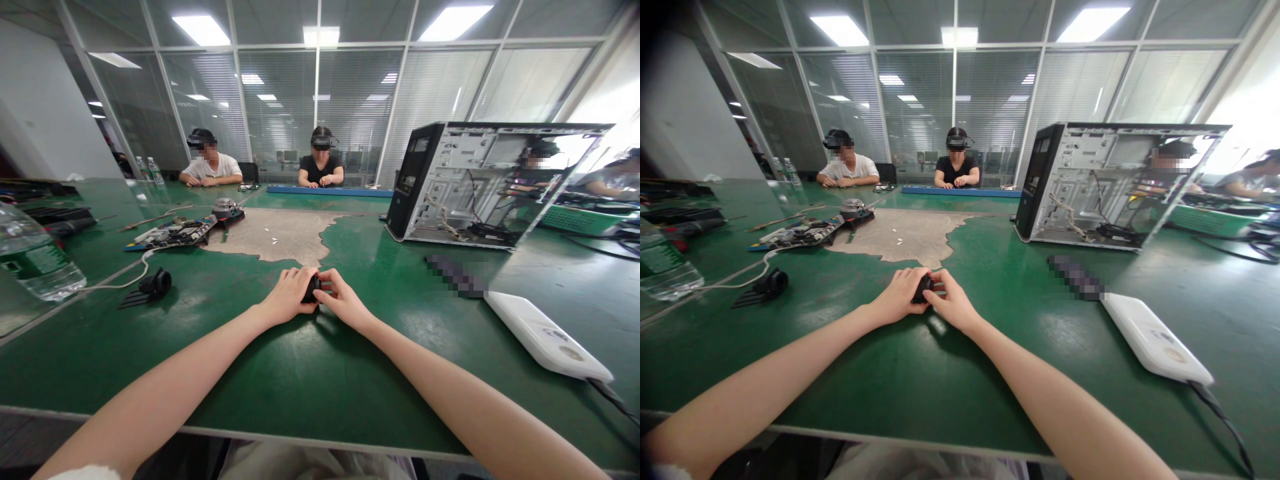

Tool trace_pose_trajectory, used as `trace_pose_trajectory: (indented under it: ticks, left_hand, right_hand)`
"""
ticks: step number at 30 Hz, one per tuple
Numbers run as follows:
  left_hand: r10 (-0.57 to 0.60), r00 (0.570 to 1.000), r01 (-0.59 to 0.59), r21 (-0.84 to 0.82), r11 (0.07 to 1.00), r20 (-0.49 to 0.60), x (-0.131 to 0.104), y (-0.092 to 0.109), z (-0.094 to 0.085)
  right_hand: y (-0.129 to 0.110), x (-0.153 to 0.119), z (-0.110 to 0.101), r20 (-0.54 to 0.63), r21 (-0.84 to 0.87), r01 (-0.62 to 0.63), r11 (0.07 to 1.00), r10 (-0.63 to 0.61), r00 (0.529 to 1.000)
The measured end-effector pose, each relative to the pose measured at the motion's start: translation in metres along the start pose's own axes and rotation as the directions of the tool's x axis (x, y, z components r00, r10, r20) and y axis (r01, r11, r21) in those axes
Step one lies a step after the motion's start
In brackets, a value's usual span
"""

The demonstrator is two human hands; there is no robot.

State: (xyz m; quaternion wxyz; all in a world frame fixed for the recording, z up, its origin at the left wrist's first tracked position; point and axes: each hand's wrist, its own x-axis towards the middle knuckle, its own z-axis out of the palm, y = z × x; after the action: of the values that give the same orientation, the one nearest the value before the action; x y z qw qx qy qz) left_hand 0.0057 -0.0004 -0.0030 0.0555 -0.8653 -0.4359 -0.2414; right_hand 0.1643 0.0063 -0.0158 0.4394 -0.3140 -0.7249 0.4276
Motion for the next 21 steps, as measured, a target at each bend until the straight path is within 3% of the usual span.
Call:
trace_pose_trajectory:
  ticks: [6,13,21]
  left_hand:
    - [0.015,1.000,-0.015,0.015,1.000,-0.014,-0.0005,-0.0004,0.0006]
    - [0.013,1.000,-0.013,0.025,1.000,-0.009,-0.0003,-0.0018,0.0017]
    - [0.016,1.000,-0.016,0.023,1.000,-0.009,0.0001,-0.0022,0.0015]
  right_hand:
    - [-0.0001,-0.0008,0.0006,-0.031,0.007,0.023,1.000,-0.023,0.999]
    - [0.0026,0.0020,0.0006,-0.051,-0.029,-0.032,0.999,0.031,0.998]
    - [-0.0009,0.0001,-0.0008,0.013,-0.013,0.001,1.000,-0.001,1.000]
